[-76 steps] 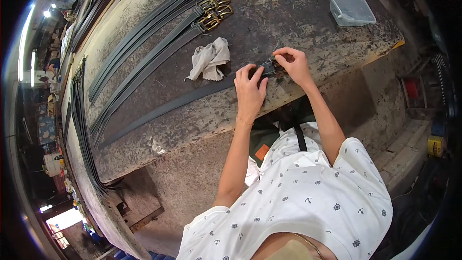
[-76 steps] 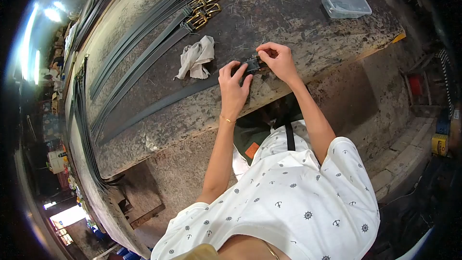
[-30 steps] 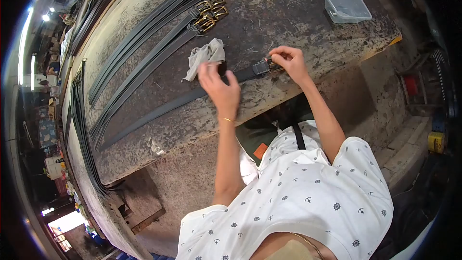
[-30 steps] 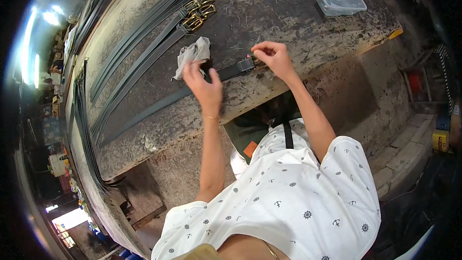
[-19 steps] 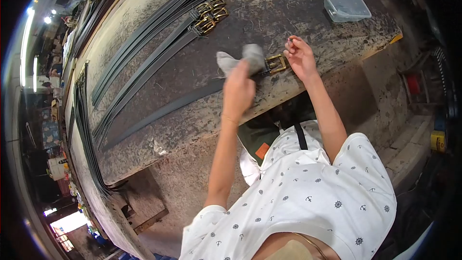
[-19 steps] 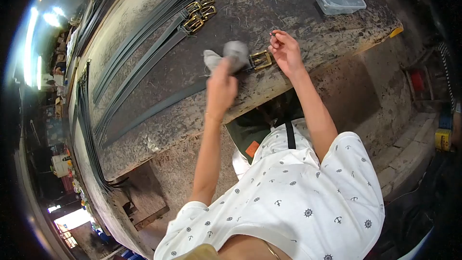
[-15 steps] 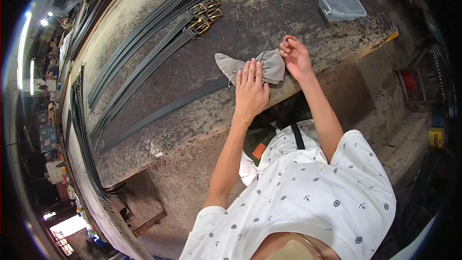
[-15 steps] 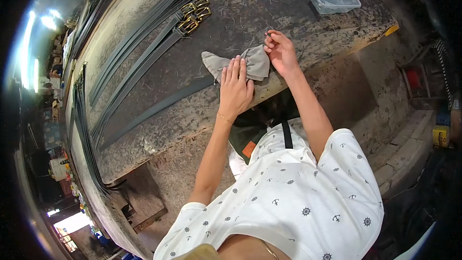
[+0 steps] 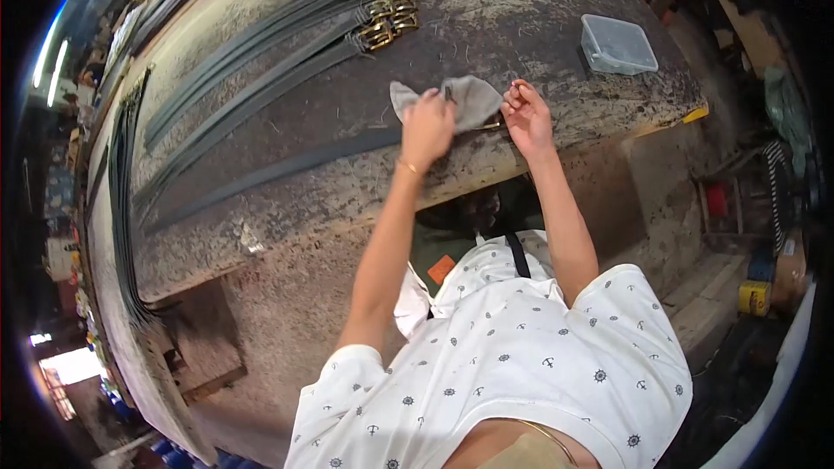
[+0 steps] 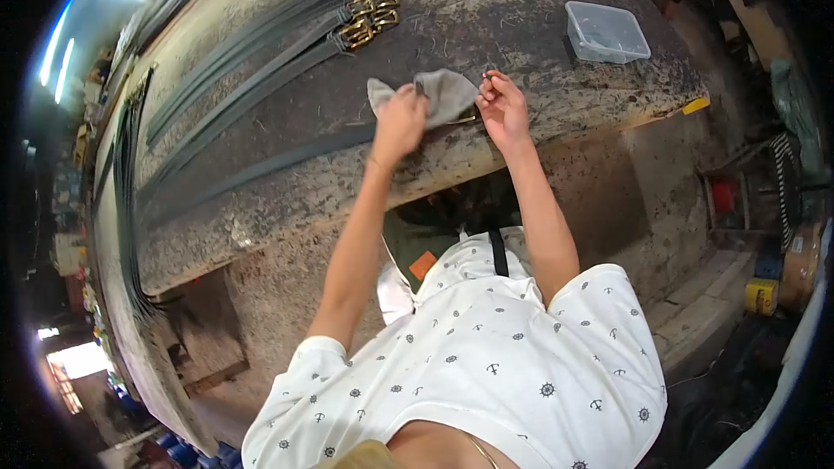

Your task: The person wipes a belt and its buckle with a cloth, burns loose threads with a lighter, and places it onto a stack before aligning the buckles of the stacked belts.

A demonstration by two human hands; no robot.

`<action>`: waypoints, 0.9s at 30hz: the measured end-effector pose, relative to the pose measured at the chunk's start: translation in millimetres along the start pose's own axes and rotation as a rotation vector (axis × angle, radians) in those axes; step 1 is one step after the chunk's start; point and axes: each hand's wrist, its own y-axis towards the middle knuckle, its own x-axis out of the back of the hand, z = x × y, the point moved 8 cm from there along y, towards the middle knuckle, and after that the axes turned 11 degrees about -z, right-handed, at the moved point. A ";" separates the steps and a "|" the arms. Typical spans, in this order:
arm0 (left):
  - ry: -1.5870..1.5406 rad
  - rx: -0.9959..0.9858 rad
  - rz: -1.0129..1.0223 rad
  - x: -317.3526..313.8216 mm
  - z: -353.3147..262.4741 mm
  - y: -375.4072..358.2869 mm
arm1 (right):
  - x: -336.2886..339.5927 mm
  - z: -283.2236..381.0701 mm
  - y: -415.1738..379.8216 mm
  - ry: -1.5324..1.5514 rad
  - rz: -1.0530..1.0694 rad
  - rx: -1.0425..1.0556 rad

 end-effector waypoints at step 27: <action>0.149 -0.362 -0.215 20.3 -31.7 -81.9 | -7.8 -5.4 -0.3 -0.030 0.017 -0.075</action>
